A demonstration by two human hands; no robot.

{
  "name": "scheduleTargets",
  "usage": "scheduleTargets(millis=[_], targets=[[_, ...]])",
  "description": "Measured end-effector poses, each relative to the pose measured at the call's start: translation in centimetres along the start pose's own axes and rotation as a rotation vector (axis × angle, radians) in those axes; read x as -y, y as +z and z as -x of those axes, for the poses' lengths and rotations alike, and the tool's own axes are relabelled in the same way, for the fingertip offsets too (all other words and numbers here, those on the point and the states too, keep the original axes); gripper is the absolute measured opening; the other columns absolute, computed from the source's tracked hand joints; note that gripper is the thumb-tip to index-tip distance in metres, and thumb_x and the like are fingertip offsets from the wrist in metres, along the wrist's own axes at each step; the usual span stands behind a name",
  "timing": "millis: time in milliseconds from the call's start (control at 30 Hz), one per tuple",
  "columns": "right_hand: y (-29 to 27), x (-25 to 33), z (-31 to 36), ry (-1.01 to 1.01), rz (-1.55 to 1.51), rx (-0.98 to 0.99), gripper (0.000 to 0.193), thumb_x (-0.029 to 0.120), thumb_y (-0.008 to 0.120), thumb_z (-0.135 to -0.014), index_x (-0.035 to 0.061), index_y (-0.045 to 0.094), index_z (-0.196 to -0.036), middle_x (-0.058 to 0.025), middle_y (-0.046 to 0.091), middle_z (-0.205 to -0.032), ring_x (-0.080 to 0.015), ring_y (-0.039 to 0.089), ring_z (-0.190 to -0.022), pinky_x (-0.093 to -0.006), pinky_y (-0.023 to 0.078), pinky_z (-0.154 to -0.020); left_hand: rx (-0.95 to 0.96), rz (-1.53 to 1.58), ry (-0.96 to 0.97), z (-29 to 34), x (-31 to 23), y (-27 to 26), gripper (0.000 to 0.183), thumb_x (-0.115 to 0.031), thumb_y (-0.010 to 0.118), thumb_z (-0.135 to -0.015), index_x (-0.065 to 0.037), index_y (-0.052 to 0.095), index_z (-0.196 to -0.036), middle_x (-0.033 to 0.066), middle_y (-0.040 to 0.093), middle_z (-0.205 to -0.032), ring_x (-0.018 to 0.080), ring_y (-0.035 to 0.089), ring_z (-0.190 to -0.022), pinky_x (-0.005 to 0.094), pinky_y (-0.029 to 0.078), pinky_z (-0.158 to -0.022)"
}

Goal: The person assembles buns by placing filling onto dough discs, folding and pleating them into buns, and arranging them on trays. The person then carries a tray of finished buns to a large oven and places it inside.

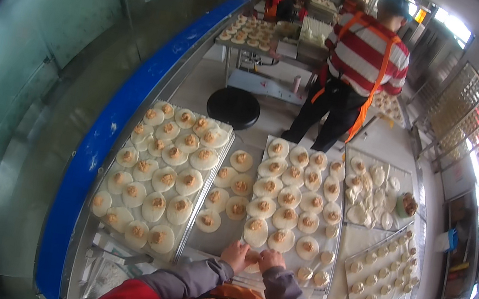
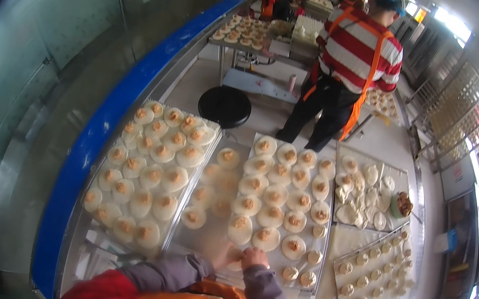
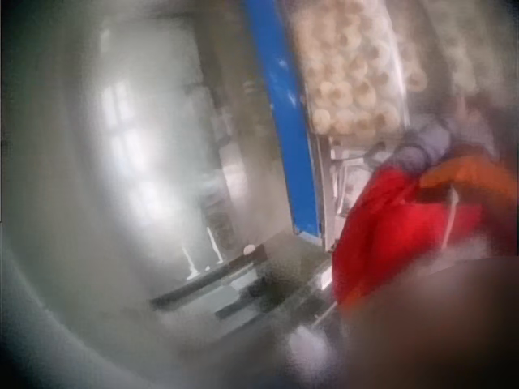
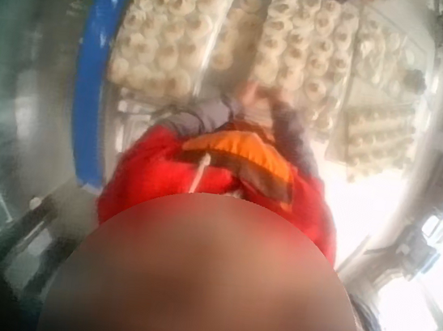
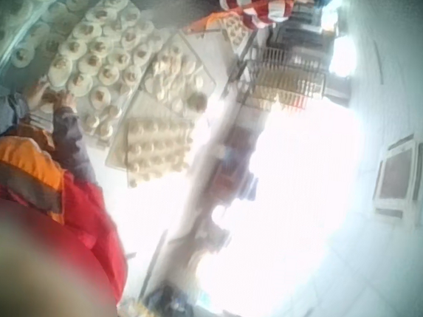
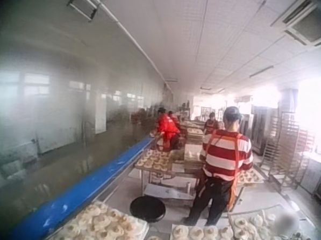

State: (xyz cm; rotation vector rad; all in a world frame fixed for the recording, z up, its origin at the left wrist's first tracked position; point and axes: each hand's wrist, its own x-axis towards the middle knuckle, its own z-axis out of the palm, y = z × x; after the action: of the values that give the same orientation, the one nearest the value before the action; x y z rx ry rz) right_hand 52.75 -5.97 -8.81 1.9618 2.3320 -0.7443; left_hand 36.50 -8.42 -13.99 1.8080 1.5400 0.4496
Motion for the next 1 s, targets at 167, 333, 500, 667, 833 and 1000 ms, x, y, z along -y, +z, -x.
scheduleTargets(millis=[167,333,500,667,833,1000], targets=[[1.1,0.3,2.3,-0.044,-0.116,0.019,0.016,0.021,0.062,-0.085,0.0136,0.059,-0.099,-0.0151,0.069,-0.089,-0.0377,0.065,-0.081,-0.0472,0.052,-0.07,-0.113,0.014,0.221,0.9,0.2,-2.6,0.046,-0.029,0.079,-0.07,-0.012,0.057,-0.107,0.009,0.057,-0.108,0.0323,0.054,-0.101,0.0431,0.046,-0.087],[1.1,-0.7,3.1,-0.115,-0.531,-0.153,0.023,0.022,0.068,-0.085,0.007,0.063,-0.102,-0.0091,0.069,-0.084,-0.0202,0.067,-0.073,-0.0351,0.054,-0.067,0.207,0.172,0.136,1.9,-0.2,-6.3,0.049,-0.03,0.078,-0.072,-0.009,0.054,-0.109,0.0121,0.062,-0.105,0.0339,0.06,-0.097,0.0411,0.049,-0.083],[-0.9,0.2,3.3,0.258,-1.05,0.084,0.025,0.021,0.067,-0.089,0.0027,0.068,-0.106,-0.0041,0.068,-0.084,-0.0108,0.063,-0.072,-0.026,0.054,-0.065,0.264,1.299,-0.143,4.3,-1.5,-8.3,0.041,-0.03,0.066,-0.091,-0.003,0.052,-0.119,0.0058,0.061,-0.108,0.0186,0.06,-0.098,0.0321,0.051,-0.086],[-2.8,3.1,4.1,0.043,-0.983,0.089,0.021,0.016,0.067,-0.089,0.0002,0.068,-0.103,-0.0027,0.067,-0.082,-0.0104,0.062,-0.071,-0.0244,0.052,-0.063,0.249,1.844,-0.386,7.2,-2.7,-9.7,0.038,-0.03,0.066,-0.091,-0.005,0.055,-0.118,0.0044,0.061,-0.11,0.0157,0.061,-0.102,0.0326,0.053,-0.084],[-3.9,4.7,4.0,0.033,-0.957,0.147,0.022,0.015,0.069,-0.088,-0.0004,0.069,-0.103,-0.0033,0.069,-0.083,-0.0103,0.062,-0.071,-0.0251,0.052,-0.064,0.114,1.501,-0.262,8.1,-2.6,-10.4,0.035,-0.024,0.07,-0.088,-0.004,0.056,-0.114,0.0036,0.062,-0.105,0.0127,0.06,-0.098,0.0292,0.052,-0.082],[-4.0,5.7,4.9,-0.218,-0.418,-0.025,0.012,0.015,0.067,-0.086,0.0063,0.07,-0.093,-0.0105,0.068,-0.083,-0.0217,0.066,-0.073,-0.0318,0.054,-0.068,-0.123,0.848,-0.187,8.6,-2.6,-10.3,0.036,-0.015,0.074,-0.081,-0.003,0.056,-0.11,0.0053,0.063,-0.103,0.0129,0.059,-0.096,0.0269,0.049,-0.084]])
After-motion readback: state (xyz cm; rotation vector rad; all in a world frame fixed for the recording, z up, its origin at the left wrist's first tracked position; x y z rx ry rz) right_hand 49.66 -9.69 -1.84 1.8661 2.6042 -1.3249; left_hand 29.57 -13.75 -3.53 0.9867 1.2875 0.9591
